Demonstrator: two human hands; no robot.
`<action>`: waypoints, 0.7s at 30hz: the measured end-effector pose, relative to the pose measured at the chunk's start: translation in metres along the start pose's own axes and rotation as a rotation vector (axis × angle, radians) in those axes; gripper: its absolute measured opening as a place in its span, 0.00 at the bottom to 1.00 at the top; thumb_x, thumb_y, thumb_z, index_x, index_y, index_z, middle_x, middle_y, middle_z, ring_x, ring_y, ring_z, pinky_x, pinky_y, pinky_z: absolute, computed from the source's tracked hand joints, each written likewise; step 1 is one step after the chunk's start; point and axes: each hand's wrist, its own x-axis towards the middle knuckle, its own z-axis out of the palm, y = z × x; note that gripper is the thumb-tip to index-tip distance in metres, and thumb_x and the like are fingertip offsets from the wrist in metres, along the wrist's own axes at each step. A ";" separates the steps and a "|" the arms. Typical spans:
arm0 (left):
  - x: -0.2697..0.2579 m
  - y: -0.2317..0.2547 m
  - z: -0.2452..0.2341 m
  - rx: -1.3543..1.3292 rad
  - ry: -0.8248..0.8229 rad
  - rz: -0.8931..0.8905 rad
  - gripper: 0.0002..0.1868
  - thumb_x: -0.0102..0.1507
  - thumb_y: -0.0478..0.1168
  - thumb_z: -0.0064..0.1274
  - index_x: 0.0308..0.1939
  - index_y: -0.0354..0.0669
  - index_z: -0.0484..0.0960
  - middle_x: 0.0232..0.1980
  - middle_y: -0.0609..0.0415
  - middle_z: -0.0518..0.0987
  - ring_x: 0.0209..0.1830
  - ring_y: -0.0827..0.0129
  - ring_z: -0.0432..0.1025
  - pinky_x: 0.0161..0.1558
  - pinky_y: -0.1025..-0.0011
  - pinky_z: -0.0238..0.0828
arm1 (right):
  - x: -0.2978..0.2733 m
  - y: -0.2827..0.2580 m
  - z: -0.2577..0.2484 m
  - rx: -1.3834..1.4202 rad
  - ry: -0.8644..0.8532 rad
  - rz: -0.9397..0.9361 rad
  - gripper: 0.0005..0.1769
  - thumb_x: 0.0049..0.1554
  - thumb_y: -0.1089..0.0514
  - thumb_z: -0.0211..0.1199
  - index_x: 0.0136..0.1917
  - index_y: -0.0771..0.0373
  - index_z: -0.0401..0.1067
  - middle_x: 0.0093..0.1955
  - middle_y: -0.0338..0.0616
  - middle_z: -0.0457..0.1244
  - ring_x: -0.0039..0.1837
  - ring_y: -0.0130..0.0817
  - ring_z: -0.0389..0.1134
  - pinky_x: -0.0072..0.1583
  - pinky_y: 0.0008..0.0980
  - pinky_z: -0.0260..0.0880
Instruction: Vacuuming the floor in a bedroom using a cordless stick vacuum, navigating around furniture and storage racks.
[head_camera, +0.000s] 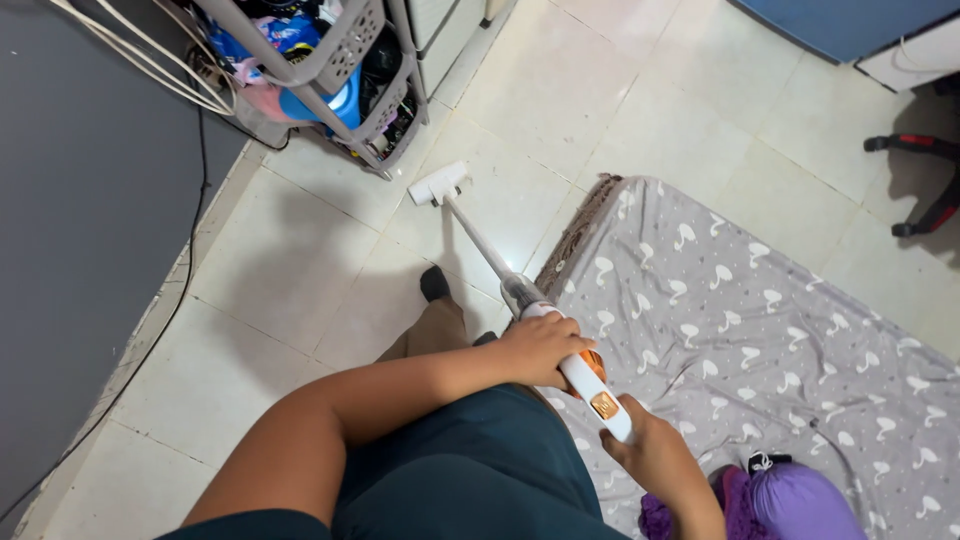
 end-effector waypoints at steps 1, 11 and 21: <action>0.001 0.007 0.008 0.003 -0.007 0.007 0.51 0.52 0.71 0.58 0.75 0.56 0.68 0.59 0.54 0.72 0.59 0.54 0.65 0.54 0.56 0.67 | -0.007 0.010 0.006 0.008 0.002 0.006 0.14 0.56 0.47 0.65 0.53 0.46 0.65 0.32 0.38 0.66 0.34 0.34 0.65 0.41 0.32 0.62; 0.002 0.100 0.065 -0.006 -0.208 0.241 0.43 0.51 0.69 0.54 0.69 0.67 0.75 0.55 0.59 0.74 0.56 0.60 0.67 0.55 0.58 0.64 | -0.101 0.103 0.096 0.101 0.064 0.164 0.18 0.53 0.44 0.67 0.56 0.39 0.69 0.35 0.35 0.71 0.40 0.33 0.72 0.49 0.27 0.69; -0.012 0.111 0.069 -0.053 -0.234 0.154 0.46 0.44 0.75 0.57 0.65 0.71 0.77 0.54 0.58 0.73 0.56 0.59 0.67 0.55 0.60 0.64 | -0.108 0.092 0.112 0.165 0.122 0.144 0.18 0.54 0.44 0.65 0.56 0.43 0.67 0.40 0.44 0.71 0.45 0.45 0.72 0.50 0.35 0.66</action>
